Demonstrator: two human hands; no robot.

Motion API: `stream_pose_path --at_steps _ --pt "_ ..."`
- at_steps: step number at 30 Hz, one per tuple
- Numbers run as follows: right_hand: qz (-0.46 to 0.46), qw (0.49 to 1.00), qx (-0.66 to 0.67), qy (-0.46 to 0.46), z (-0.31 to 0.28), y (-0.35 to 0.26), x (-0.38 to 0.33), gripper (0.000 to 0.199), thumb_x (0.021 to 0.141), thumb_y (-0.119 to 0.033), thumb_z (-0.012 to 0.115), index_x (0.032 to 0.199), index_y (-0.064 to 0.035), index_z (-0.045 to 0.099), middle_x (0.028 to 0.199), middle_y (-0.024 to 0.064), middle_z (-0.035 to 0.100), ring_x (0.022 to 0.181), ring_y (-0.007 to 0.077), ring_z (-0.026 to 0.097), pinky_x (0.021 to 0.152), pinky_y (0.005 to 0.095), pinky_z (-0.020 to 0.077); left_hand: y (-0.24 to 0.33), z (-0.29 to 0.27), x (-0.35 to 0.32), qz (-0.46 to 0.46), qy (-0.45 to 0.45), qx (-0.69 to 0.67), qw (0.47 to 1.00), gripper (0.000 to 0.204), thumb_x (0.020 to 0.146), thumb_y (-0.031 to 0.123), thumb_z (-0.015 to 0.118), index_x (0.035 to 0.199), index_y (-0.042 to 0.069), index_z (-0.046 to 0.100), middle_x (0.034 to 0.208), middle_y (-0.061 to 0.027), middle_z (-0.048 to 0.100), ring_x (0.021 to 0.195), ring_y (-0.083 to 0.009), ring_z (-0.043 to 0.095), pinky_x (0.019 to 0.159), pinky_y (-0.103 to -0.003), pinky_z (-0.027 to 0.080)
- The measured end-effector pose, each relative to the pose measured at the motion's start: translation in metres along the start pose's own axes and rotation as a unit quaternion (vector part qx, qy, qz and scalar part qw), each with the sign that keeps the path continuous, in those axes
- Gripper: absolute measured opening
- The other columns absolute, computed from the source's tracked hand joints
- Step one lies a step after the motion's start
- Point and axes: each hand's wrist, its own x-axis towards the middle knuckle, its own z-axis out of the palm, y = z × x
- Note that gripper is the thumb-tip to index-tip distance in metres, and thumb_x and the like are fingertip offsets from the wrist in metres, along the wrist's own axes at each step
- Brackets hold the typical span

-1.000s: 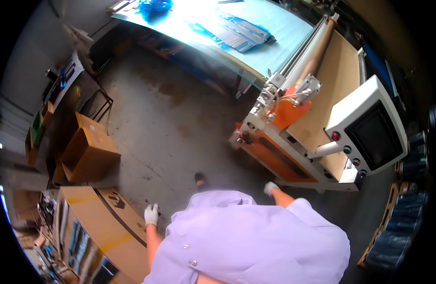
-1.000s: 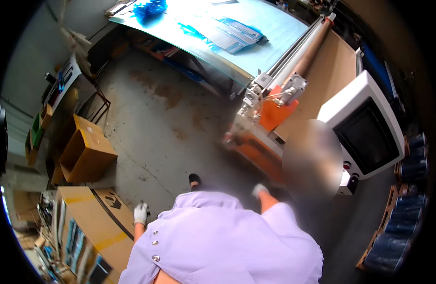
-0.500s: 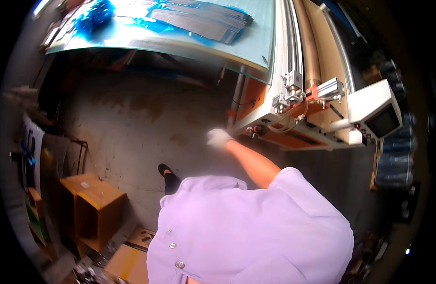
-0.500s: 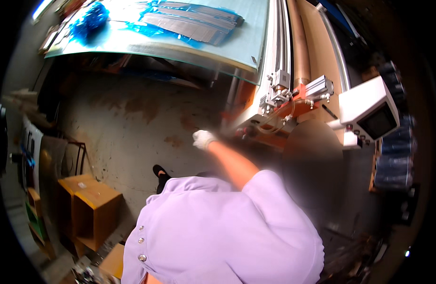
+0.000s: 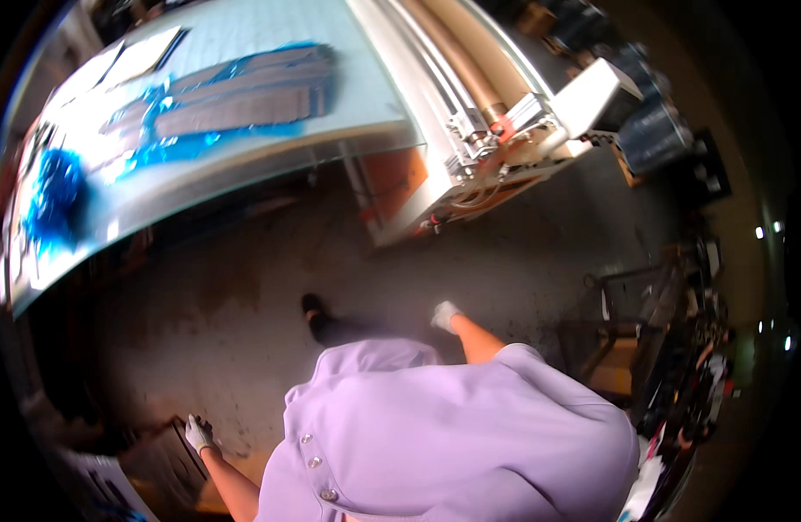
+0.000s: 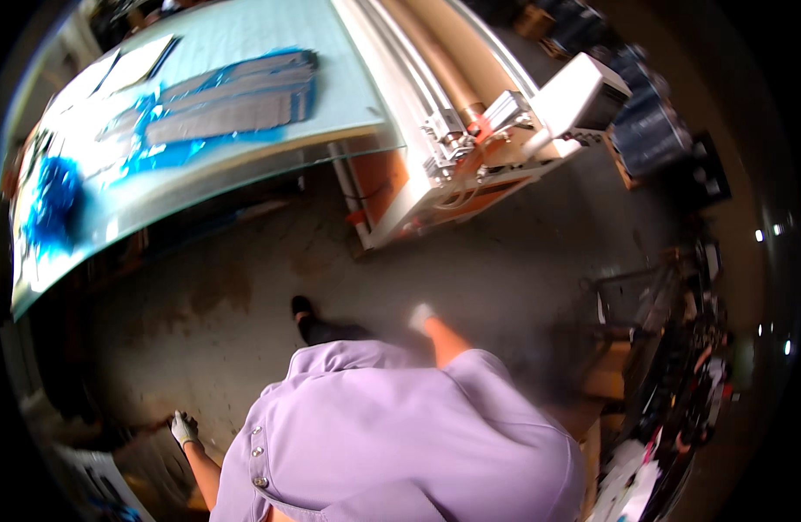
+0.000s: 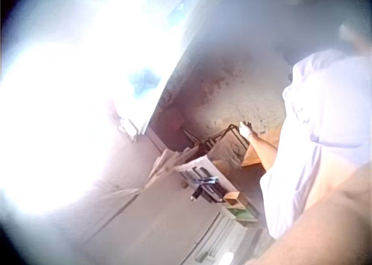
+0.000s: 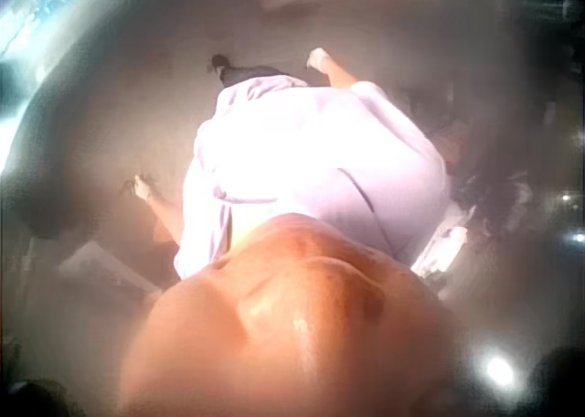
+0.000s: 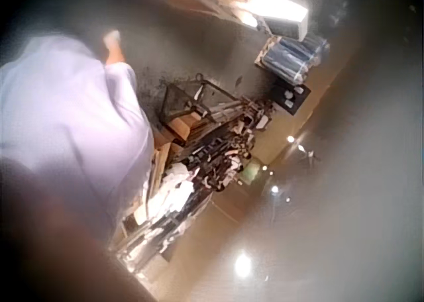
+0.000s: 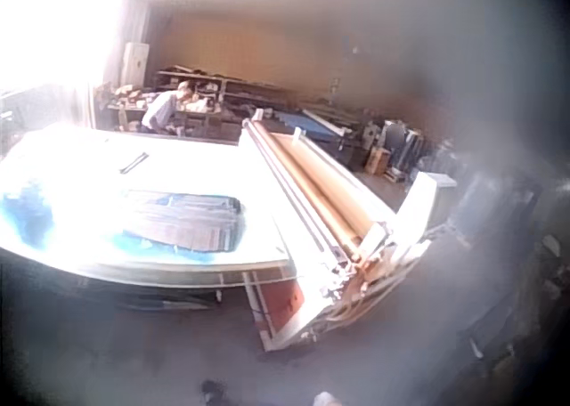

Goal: The person wraps a large cylindrical roll of material in a clear plastic bag, securing the top with a rubber band. They then place the wrapped roll onto a wooden pallet with other similar rolls. Finally, the person moves to a desk, picks up a pen, and writes on a notepad.

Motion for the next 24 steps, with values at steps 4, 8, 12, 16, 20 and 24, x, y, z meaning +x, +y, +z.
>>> stream_pose_path --at_steps 4,8,12,16,20,24 --pt "-0.117 0.970 -0.212 0.032 -0.007 -0.057 0.046 0.022 0.079 -0.015 0.062 0.092 -0.0017 0.074 0.092 0.0175 0.072 0.087 0.0349 0.069 0.075 0.0419 0.0539 0.045 0.092 0.035 0.027 -0.069 0.058 0.996 0.029 0.097 0.037 0.059 0.089 0.010 0.050 0.065 -0.0025 0.051 0.042 -0.0124 0.045 0.037 -0.027 0.033" --pt "0.223 0.961 0.121 0.113 0.049 -0.051 0.142 0.034 0.087 -0.022 0.051 0.102 -0.0013 0.074 0.107 0.0207 0.070 0.096 0.0383 0.068 0.082 0.0485 0.0534 0.106 0.238 0.018 -0.002 -0.174 0.229 0.958 0.030 0.096 0.034 0.061 0.094 0.010 0.044 0.063 -0.0033 0.050 0.042 -0.0137 0.046 0.036 -0.029 0.034" --pt "0.196 0.947 0.144 0.210 -0.078 -0.161 0.097 0.020 0.079 -0.014 0.061 0.090 -0.0036 0.074 0.096 0.0228 0.070 0.091 0.0388 0.068 0.080 0.0502 0.0526 0.138 0.257 0.074 0.131 -0.181 0.338 0.914 0.035 0.095 0.034 0.062 0.093 0.002 0.049 0.067 -0.0075 0.056 0.046 -0.0166 0.048 0.042 -0.033 0.038" --pt "0.203 0.939 0.140 0.239 -0.108 -0.182 0.096 0.019 0.077 -0.015 0.064 0.089 -0.0051 0.074 0.094 0.0231 0.069 0.087 0.0408 0.068 0.079 0.0503 0.0526 0.187 0.303 0.077 0.372 -0.174 0.361 0.837 0.041 0.097 0.031 0.059 0.088 -0.009 0.063 0.068 -0.0078 0.062 0.052 -0.0170 0.048 0.054 -0.034 0.043" --pt "0.186 0.917 0.208 0.285 -0.134 -0.221 0.087 0.023 0.075 -0.019 0.068 0.094 -0.0060 0.070 0.095 0.0214 0.069 0.089 0.0406 0.066 0.078 0.0486 0.0524 0.241 0.312 0.054 0.300 -0.178 0.260 0.900 0.040 0.097 0.026 0.056 0.076 -0.007 0.065 0.057 -0.0036 0.057 0.061 -0.0090 0.043 0.055 -0.036 0.041" --pt "0.208 0.876 0.300 0.315 -0.118 -0.260 0.094 0.028 0.073 -0.022 0.070 0.094 -0.0054 0.063 0.093 0.0194 0.067 0.089 0.0400 0.064 0.077 0.0460 0.0519 0.280 0.303 0.074 0.344 -0.191 0.326 0.859 0.033 0.094 0.026 0.061 0.084 -0.005 0.064 0.067 -0.0204 0.059 0.058 -0.0190 0.048 0.062 -0.037 0.046"
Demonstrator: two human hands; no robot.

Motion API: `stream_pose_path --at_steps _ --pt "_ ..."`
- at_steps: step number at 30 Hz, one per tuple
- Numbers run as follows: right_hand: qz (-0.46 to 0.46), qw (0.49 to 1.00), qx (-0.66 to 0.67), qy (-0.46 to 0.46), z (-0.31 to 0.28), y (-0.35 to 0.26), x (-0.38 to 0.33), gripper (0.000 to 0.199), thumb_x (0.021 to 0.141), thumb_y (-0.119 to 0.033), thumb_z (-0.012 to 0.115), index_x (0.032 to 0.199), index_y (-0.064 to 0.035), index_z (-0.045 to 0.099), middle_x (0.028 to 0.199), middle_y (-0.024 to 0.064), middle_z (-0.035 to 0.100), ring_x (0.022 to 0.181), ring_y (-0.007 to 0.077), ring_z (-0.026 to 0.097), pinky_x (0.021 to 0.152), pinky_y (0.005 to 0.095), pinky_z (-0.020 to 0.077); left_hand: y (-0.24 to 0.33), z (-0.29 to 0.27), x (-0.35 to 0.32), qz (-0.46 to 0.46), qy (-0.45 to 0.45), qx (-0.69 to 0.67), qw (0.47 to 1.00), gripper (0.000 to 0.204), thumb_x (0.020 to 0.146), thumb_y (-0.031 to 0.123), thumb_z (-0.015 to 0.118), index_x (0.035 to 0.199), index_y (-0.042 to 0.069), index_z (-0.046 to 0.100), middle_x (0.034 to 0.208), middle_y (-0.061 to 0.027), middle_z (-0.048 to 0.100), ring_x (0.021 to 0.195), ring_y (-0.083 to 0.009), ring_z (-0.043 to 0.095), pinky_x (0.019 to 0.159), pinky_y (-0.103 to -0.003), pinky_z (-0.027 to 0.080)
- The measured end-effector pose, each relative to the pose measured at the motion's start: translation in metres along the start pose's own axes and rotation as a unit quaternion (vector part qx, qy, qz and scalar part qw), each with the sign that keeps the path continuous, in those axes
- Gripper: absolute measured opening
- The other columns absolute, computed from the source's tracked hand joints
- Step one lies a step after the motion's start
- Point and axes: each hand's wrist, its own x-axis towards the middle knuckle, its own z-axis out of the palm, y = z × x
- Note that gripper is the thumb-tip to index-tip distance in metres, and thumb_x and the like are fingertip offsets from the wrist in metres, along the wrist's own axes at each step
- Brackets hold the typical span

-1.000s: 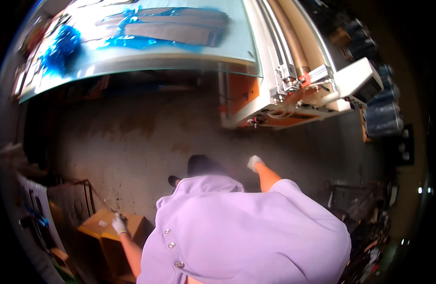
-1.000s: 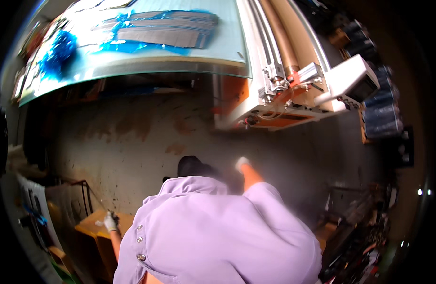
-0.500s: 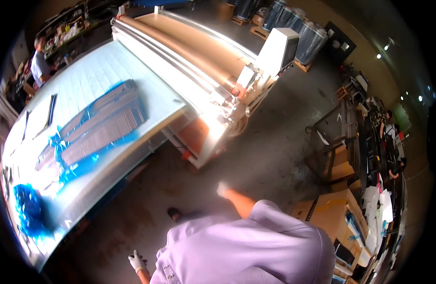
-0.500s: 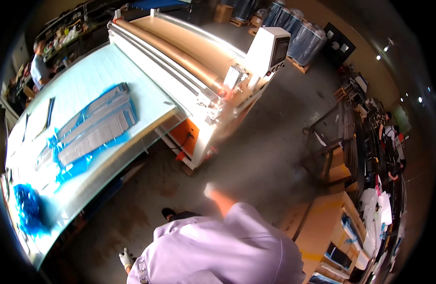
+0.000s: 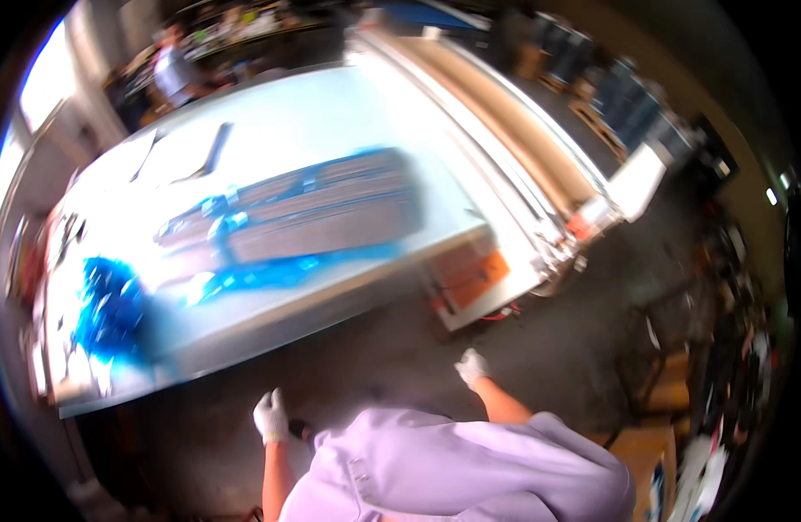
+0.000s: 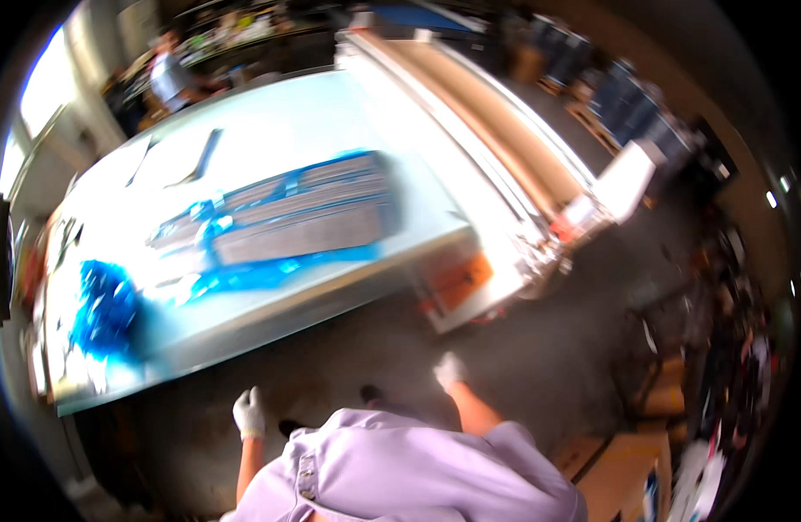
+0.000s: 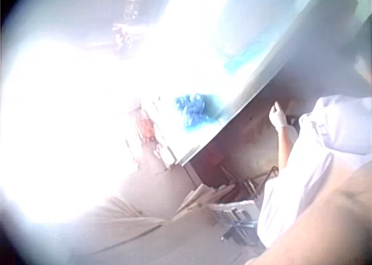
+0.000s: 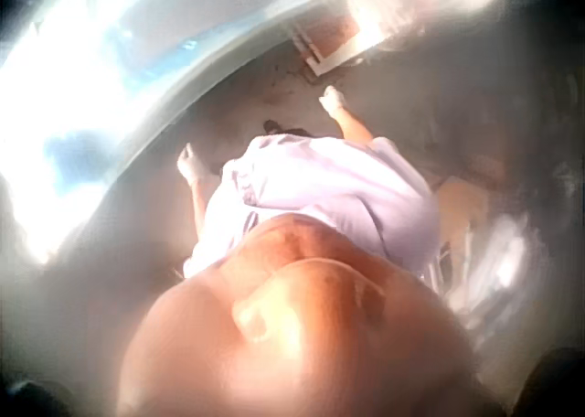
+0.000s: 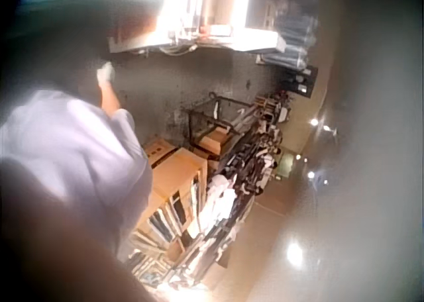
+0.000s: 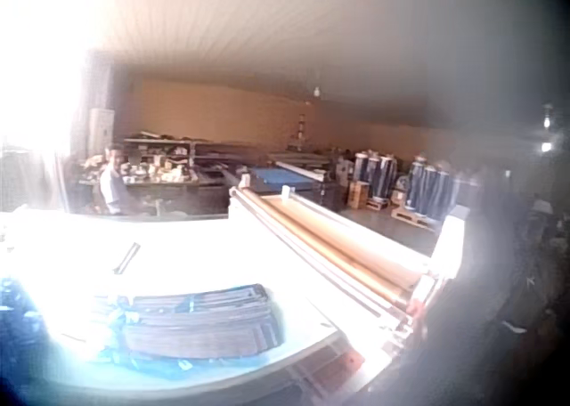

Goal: The person wraps a large cylindrical roll of material in a clear plastic bag, securing the top with a rubber band. They then place the wrapped roll onto a wooden pallet with other similar rolls. Finally, the person moves to a desk, picks up a pen, and writes on a notepad.

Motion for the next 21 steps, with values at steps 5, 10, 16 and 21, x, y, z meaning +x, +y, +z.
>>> stream_pose_path --at_steps 5,10,16,21 --pt "-0.066 0.997 -0.022 0.040 0.026 -0.103 -0.038 0.013 0.070 -0.014 0.065 0.077 -0.0034 0.064 0.081 0.0235 0.066 0.077 0.0441 0.063 0.070 0.0473 0.0522 -0.010 -0.083 0.031 -0.015 0.017 0.065 0.998 0.035 0.090 0.036 0.064 0.100 0.002 0.060 0.088 -0.0214 0.069 0.086 -0.0406 0.067 0.077 -0.045 0.053" --pt "-0.199 0.978 0.032 0.050 0.066 -0.242 -0.067 0.012 0.070 -0.013 0.067 0.070 -0.0024 0.062 0.072 0.0209 0.063 0.067 0.0401 0.061 0.058 0.0449 0.0471 -0.047 -0.190 0.043 -0.045 0.141 0.034 0.988 0.033 0.089 0.035 0.066 0.085 0.002 0.062 0.076 -0.0200 0.066 0.076 -0.0403 0.065 0.069 -0.046 0.051" --pt "-0.263 0.957 0.119 0.007 0.116 -0.357 -0.108 0.020 0.073 -0.018 0.071 0.067 -0.0023 0.059 0.063 0.0178 0.060 0.060 0.0352 0.059 0.059 0.0428 0.0471 -0.106 -0.271 0.067 -0.011 0.177 -0.016 0.984 0.026 0.089 0.030 0.066 0.094 0.005 0.063 0.085 -0.0176 0.068 0.082 -0.0370 0.066 0.073 -0.042 0.052" --pt "-0.299 0.946 0.123 -0.034 0.155 -0.417 -0.147 0.023 0.074 -0.018 0.073 0.067 -0.0019 0.057 0.060 0.0164 0.056 0.055 0.0298 0.055 0.057 0.0405 0.0455 -0.134 -0.312 0.082 -0.020 0.206 -0.031 0.978 0.028 0.087 0.022 0.069 0.111 0.007 0.063 0.100 -0.0131 0.068 0.091 -0.0316 0.067 0.081 -0.039 0.053"
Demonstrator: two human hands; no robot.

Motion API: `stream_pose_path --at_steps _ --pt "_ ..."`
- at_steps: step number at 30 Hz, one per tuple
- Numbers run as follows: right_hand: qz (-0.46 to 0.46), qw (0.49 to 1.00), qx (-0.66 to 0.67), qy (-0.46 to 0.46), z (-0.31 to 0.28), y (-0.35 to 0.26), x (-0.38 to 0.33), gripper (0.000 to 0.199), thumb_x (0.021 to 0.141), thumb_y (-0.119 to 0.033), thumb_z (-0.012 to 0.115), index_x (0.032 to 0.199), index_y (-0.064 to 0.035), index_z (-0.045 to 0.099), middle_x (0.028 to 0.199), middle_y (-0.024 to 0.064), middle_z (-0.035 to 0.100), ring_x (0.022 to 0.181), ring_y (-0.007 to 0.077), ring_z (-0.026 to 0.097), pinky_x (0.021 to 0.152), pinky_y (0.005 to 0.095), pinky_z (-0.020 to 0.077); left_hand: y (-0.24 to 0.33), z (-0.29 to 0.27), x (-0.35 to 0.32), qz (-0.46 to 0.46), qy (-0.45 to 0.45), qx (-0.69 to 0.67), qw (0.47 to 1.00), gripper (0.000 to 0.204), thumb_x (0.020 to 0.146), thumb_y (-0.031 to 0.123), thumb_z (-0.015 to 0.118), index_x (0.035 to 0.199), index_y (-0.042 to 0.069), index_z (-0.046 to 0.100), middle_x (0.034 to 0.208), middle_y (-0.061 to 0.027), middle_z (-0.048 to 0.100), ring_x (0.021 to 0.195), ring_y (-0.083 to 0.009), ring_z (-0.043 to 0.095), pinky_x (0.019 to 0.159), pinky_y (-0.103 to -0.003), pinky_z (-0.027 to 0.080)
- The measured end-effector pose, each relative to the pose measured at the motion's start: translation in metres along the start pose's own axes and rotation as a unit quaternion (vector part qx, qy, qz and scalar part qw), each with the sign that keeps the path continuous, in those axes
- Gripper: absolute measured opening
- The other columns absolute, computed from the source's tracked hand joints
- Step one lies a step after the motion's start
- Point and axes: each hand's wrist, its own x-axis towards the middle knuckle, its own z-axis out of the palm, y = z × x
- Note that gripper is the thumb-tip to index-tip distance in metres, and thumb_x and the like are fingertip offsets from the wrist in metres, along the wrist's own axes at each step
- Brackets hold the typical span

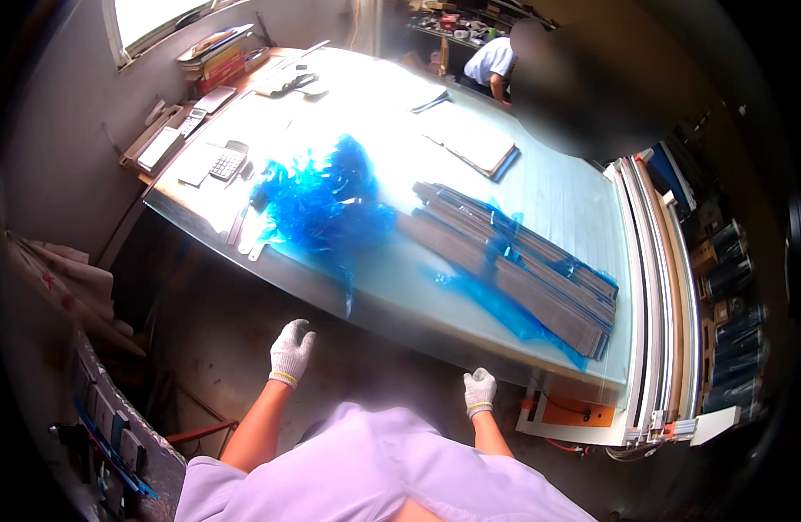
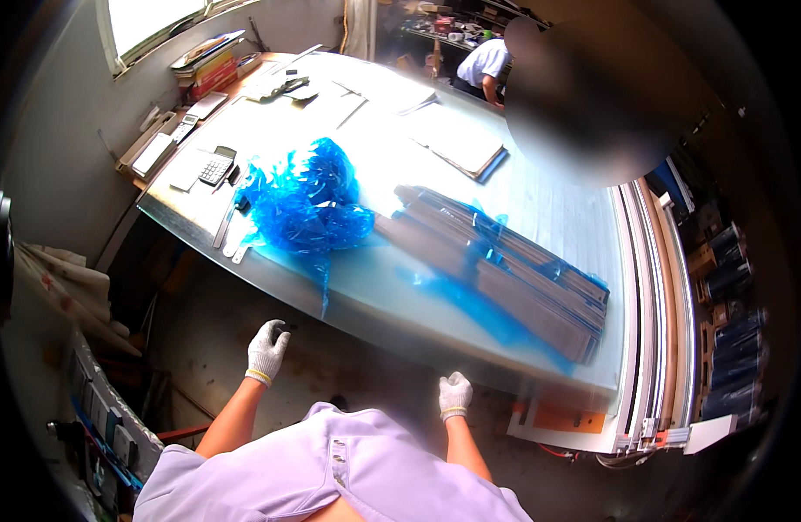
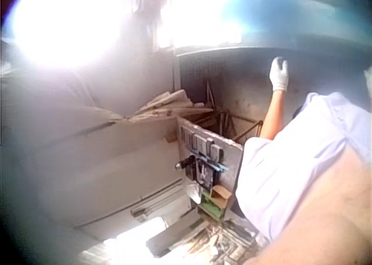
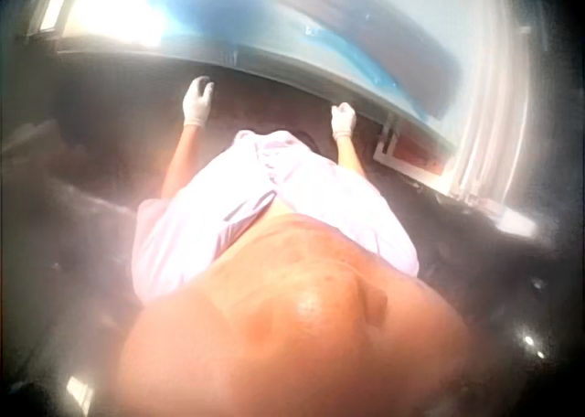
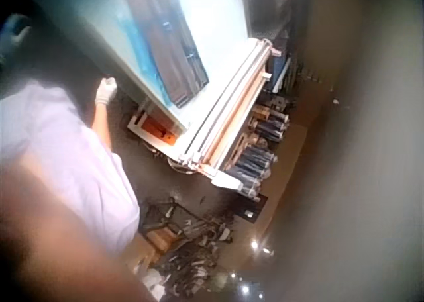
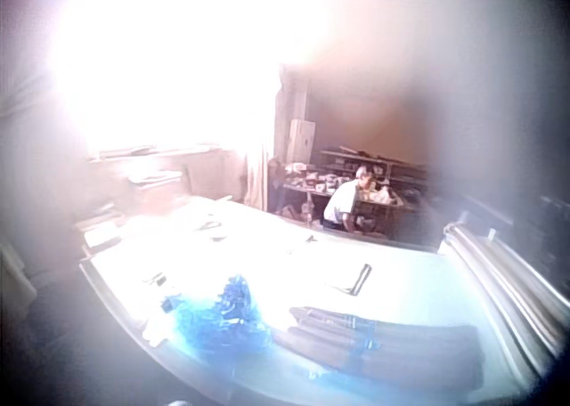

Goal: The person wraps a large cylindrical roll of material in a clear plastic bag, securing the top with a rubber band. They then place the wrapped roll onto a wooden pallet with other similar rolls. Finally, the person moves to a desk, picks up a pen, and writes on a notepad.

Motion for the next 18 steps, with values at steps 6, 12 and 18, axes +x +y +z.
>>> stream_pose_path --at_steps 6,12,18 --pt "-0.045 0.998 -0.023 -0.025 0.022 -0.062 0.034 0.025 0.076 -0.018 0.072 0.068 -0.0015 0.056 0.062 0.0185 0.055 0.057 0.0331 0.054 0.058 0.0421 0.0452 -0.002 -0.003 0.042 0.054 0.068 0.065 0.994 0.052 0.082 0.018 0.073 0.130 0.010 0.055 0.122 -0.0162 0.058 0.106 -0.0342 0.061 0.088 -0.041 0.051" --pt "-0.077 0.994 0.054 -0.056 0.058 -0.096 0.097 0.033 0.078 -0.013 0.074 0.065 -0.0020 0.046 0.056 0.0094 0.039 0.055 0.0174 0.037 0.053 0.0355 0.0374 0.010 0.009 0.104 0.068 0.168 0.150 0.972 0.080 0.079 0.021 0.075 0.149 0.017 0.037 0.147 -0.0180 0.039 0.130 -0.0390 0.045 0.103 -0.045 0.043" --pt "-0.116 0.985 0.064 -0.111 0.078 -0.139 0.109 0.032 0.079 -0.014 0.074 0.068 -0.0032 0.046 0.059 0.0085 0.041 0.057 0.0176 0.038 0.055 0.0347 0.0393 0.015 0.002 0.165 0.057 0.198 0.207 0.956 0.093 0.079 0.030 0.077 0.155 0.023 0.024 0.157 -0.0183 0.025 0.135 -0.0434 0.038 0.109 -0.049 0.037"
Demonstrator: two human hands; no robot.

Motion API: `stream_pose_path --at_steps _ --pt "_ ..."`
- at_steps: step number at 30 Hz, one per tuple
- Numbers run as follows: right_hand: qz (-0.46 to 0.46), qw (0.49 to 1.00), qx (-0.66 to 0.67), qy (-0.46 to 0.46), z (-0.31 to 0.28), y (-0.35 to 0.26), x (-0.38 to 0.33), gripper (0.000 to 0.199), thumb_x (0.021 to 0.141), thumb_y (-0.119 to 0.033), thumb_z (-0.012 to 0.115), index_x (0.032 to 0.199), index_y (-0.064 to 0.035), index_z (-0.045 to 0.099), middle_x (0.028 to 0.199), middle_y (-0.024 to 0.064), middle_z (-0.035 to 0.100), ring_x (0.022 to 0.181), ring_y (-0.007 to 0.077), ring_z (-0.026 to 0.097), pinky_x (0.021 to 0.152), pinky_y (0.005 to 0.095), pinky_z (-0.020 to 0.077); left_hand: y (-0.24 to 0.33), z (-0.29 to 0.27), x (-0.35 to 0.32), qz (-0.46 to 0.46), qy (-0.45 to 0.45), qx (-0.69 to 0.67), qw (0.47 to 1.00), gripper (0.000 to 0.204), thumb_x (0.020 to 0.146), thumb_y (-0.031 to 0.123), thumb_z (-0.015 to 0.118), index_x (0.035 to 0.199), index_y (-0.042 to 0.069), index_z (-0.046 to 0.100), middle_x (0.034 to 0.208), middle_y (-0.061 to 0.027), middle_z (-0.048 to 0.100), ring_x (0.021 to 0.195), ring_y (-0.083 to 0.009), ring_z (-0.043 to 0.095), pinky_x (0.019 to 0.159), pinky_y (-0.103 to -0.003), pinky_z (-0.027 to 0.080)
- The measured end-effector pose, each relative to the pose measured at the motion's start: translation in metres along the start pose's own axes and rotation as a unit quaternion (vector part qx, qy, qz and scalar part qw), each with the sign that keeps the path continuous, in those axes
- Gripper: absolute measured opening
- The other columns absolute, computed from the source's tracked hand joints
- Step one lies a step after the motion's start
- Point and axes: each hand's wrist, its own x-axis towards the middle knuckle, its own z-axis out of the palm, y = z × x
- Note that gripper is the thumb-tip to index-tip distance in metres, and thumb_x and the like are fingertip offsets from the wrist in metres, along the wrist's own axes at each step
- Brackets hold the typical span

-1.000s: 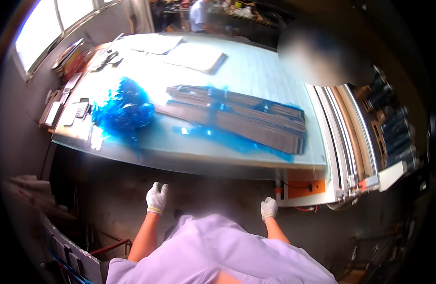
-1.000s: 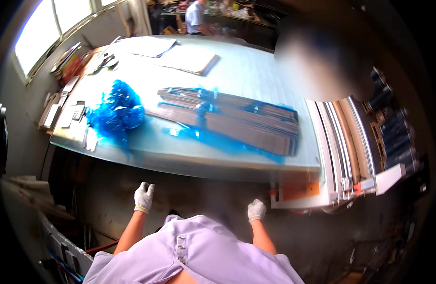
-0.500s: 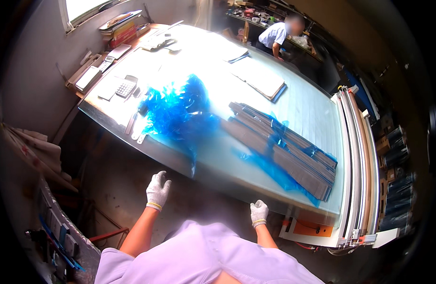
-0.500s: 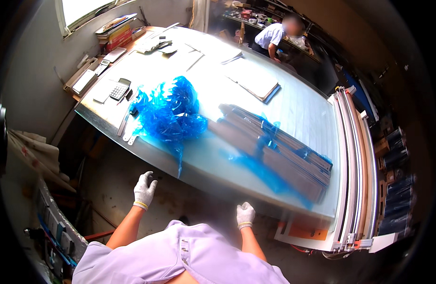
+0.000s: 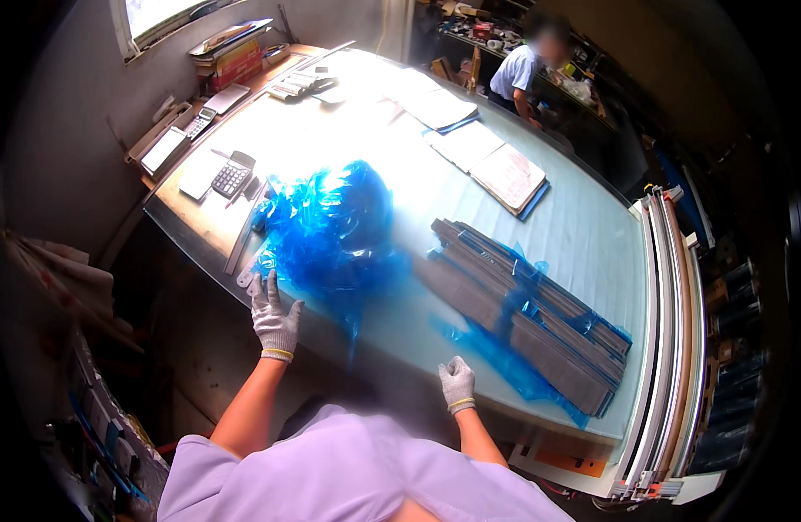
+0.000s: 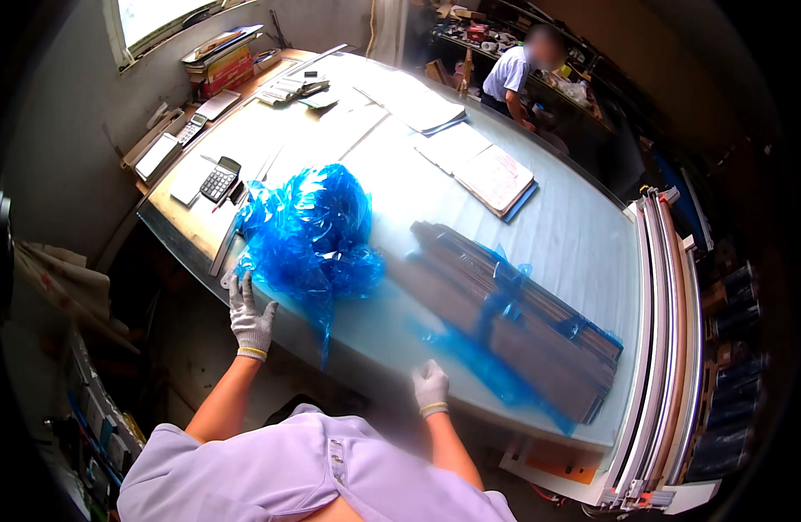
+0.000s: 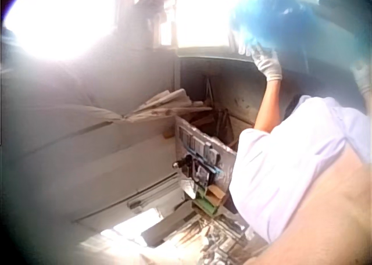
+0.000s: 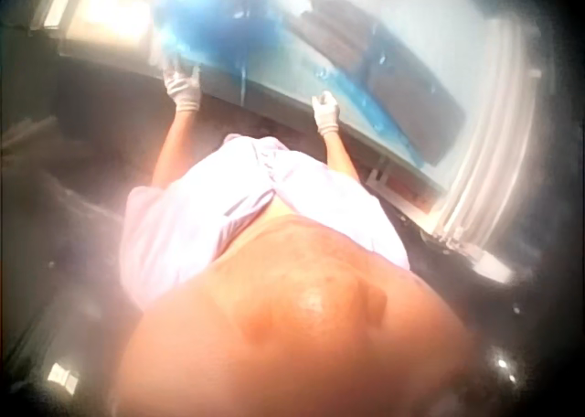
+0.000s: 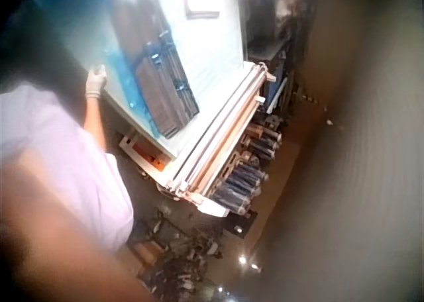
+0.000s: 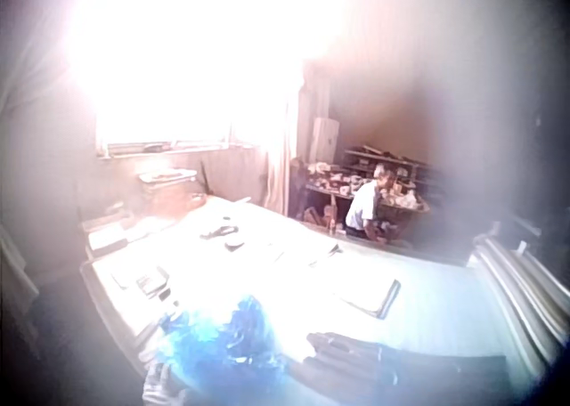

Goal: The person wraps a large cylindrical roll of material in a clear plastic bag, securing the top with a rubber band. They then place the wrapped roll onto a wooden pallet with other similar rolls. Finally, the person moves to a desk, picks up a pen, and writes on a notepad.

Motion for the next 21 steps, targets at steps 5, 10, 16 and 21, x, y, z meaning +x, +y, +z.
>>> stream_pose_path --at_steps 5,10,16,21 --pt "-0.075 0.995 -0.029 -0.050 0.028 0.014 0.006 0.028 0.079 -0.017 0.074 0.095 -0.0017 0.057 0.087 0.0110 0.058 0.075 0.0237 0.058 0.072 0.0352 0.0510 -0.017 0.014 0.038 0.003 0.012 0.052 0.999 0.107 0.074 0.046 0.078 0.157 0.030 0.013 0.161 -0.0191 0.014 0.137 -0.0459 0.035 0.109 -0.052 0.037" --pt "-0.072 0.987 -0.077 -0.119 0.054 -0.033 0.015 0.090 0.073 -0.029 0.081 0.146 -0.0058 0.034 0.133 0.0197 0.048 0.120 0.0338 0.053 0.098 0.0425 0.0487 -0.046 0.028 0.075 0.018 -0.044 0.012 0.999 0.118 0.064 0.050 0.084 0.157 0.029 0.014 0.163 -0.0195 0.004 0.144 -0.0427 0.025 0.112 -0.050 0.032" --pt "-0.117 0.974 -0.135 -0.138 0.130 -0.074 0.052 0.120 0.070 -0.053 0.080 0.155 -0.0078 0.009 0.156 0.0265 0.021 0.140 0.0453 0.029 0.114 0.0481 0.0318 -0.043 0.020 0.118 0.105 -0.117 -0.081 0.984 0.117 0.067 0.036 0.087 0.157 0.030 0.013 0.162 -0.0215 0.005 0.145 -0.0456 0.020 0.113 -0.050 0.032" --pt "-0.304 0.932 -0.190 -0.055 0.161 -0.158 0.095 0.120 0.064 -0.051 0.083 0.153 -0.0070 0.016 0.153 0.0250 0.026 0.143 0.0442 0.024 0.116 0.0503 0.0286 -0.059 0.027 0.136 0.133 -0.177 -0.086 0.971 0.113 0.067 0.037 0.087 0.156 0.030 0.017 0.161 -0.0247 0.006 0.142 -0.0483 0.024 0.113 -0.051 0.033"
